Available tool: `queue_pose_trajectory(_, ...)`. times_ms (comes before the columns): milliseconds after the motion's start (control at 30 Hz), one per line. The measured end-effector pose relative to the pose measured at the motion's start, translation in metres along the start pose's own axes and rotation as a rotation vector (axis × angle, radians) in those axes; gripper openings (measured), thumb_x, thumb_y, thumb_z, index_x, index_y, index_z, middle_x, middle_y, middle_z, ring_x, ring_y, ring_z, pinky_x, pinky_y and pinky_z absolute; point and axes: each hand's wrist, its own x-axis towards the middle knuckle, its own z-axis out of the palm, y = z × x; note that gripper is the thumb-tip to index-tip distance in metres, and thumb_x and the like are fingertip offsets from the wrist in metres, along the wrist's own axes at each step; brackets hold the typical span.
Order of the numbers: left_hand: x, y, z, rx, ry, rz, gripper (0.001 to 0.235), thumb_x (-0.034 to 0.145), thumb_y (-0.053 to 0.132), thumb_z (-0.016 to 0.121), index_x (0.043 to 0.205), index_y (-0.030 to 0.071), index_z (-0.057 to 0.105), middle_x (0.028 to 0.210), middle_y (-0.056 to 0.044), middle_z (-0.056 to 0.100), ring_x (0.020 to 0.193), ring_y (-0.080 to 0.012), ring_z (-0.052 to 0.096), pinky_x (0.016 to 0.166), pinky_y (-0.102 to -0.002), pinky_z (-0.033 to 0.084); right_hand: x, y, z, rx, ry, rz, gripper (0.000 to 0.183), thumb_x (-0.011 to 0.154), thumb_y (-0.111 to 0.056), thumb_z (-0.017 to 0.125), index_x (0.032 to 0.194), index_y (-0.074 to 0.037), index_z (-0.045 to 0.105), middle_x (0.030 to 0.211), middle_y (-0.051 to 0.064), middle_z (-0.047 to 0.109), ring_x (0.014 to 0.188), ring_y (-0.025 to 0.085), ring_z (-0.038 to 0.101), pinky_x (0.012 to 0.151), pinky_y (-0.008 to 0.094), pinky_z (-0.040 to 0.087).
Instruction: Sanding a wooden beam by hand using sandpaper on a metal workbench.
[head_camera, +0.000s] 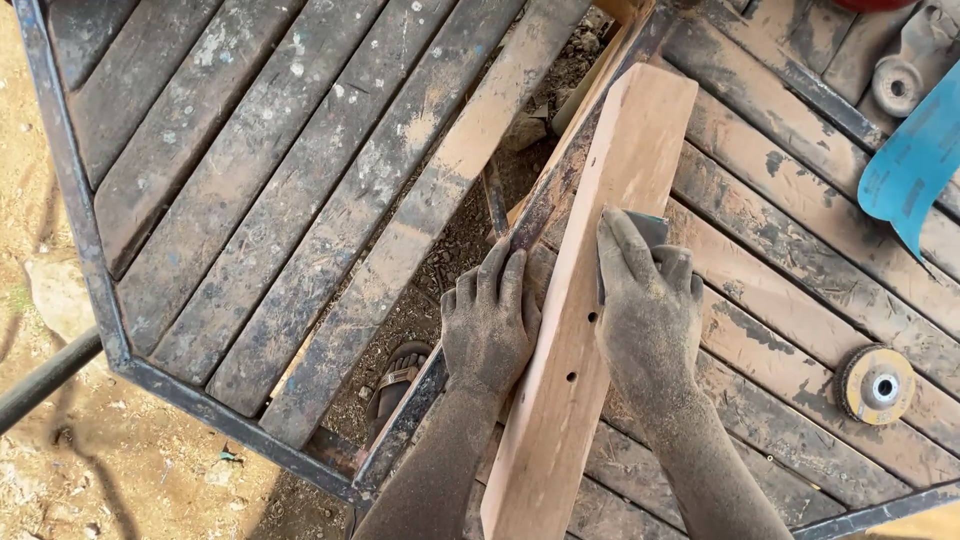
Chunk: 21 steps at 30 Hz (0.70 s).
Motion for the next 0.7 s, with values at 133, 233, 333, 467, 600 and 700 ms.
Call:
queue_pose_trajectory(133, 0.001, 0.0, 0.002, -0.005, 0.001, 0.001, 0.044, 0.087, 0.033, 0.064, 0.129, 0.019, 0.065, 0.138, -0.005, 0.059, 0.107, -0.0252, 0.064, 0.081, -0.04, 0.051, 0.007, 0.002, 0.014, 0.009, -0.003, 0.026, 0.089, 0.054, -0.012, 0.081, 0.142, -0.018, 0.063, 0.151, -0.005, 0.048, 0.111, 0.027, 0.048, 0.078, 0.039, 0.053)
queue_pose_trajectory(233, 0.001, 0.003, 0.005, -0.018, 0.011, -0.003, 0.046, 0.087, 0.031, 0.066, 0.13, 0.017, 0.065, 0.137, -0.007, 0.059, 0.108, -0.0264, 0.063, 0.083, -0.041, 0.052, 0.006, 0.0, 0.008, 0.011, 0.061, 0.034, 0.083, 0.06, -0.007, 0.081, 0.141, -0.015, 0.065, 0.151, -0.002, 0.049, 0.108, 0.029, 0.05, 0.076, 0.04, 0.054)
queue_pose_trajectory(333, -0.001, 0.0, 0.004, 0.005, 0.022, 0.006, 0.045, 0.087, 0.032, 0.065, 0.13, 0.018, 0.064, 0.136, -0.007, 0.059, 0.106, -0.0263, 0.064, 0.081, -0.04, 0.052, -0.001, -0.006, 0.007, -0.016, 0.004, 0.055, 0.085, 0.055, -0.015, 0.081, 0.138, -0.021, 0.065, 0.149, -0.009, 0.048, 0.11, 0.025, 0.049, 0.077, 0.035, 0.055)
queue_pose_trajectory(467, 0.001, -0.001, 0.006, 0.023, 0.042, 0.022, 0.045, 0.088, 0.033, 0.066, 0.13, 0.018, 0.064, 0.136, -0.006, 0.059, 0.106, -0.0248, 0.064, 0.081, -0.04, 0.052, 0.02, 0.0, 0.014, -0.018, 0.071, 0.08, 0.075, 0.065, -0.011, 0.077, 0.138, -0.024, 0.065, 0.145, -0.011, 0.05, 0.106, 0.025, 0.05, 0.072, 0.037, 0.053)
queue_pose_trajectory(600, 0.003, 0.0, -0.002, 0.032, 0.024, 0.017, 0.042, 0.091, 0.031, 0.064, 0.131, 0.018, 0.064, 0.136, -0.006, 0.059, 0.105, -0.0246, 0.064, 0.08, -0.04, 0.052, -0.002, -0.014, -0.015, 0.118, -0.041, 0.09, 0.064, 0.079, -0.015, 0.077, 0.141, -0.016, 0.063, 0.153, -0.004, 0.049, 0.141, 0.028, 0.034, 0.1, 0.054, 0.042)
queue_pose_trajectory(700, 0.005, 0.004, -0.007, -0.011, 0.029, 0.011, 0.033, 0.1, 0.028, 0.059, 0.128, 0.014, 0.069, 0.144, -0.005, 0.063, 0.1, -0.0305, 0.068, 0.075, -0.048, 0.055, -0.049, -0.039, -0.022, 0.169, 0.005, -0.002, 0.047, 0.103, -0.028, 0.053, 0.147, -0.012, 0.056, 0.157, 0.002, 0.051, 0.148, 0.022, 0.043, 0.122, 0.043, 0.033)
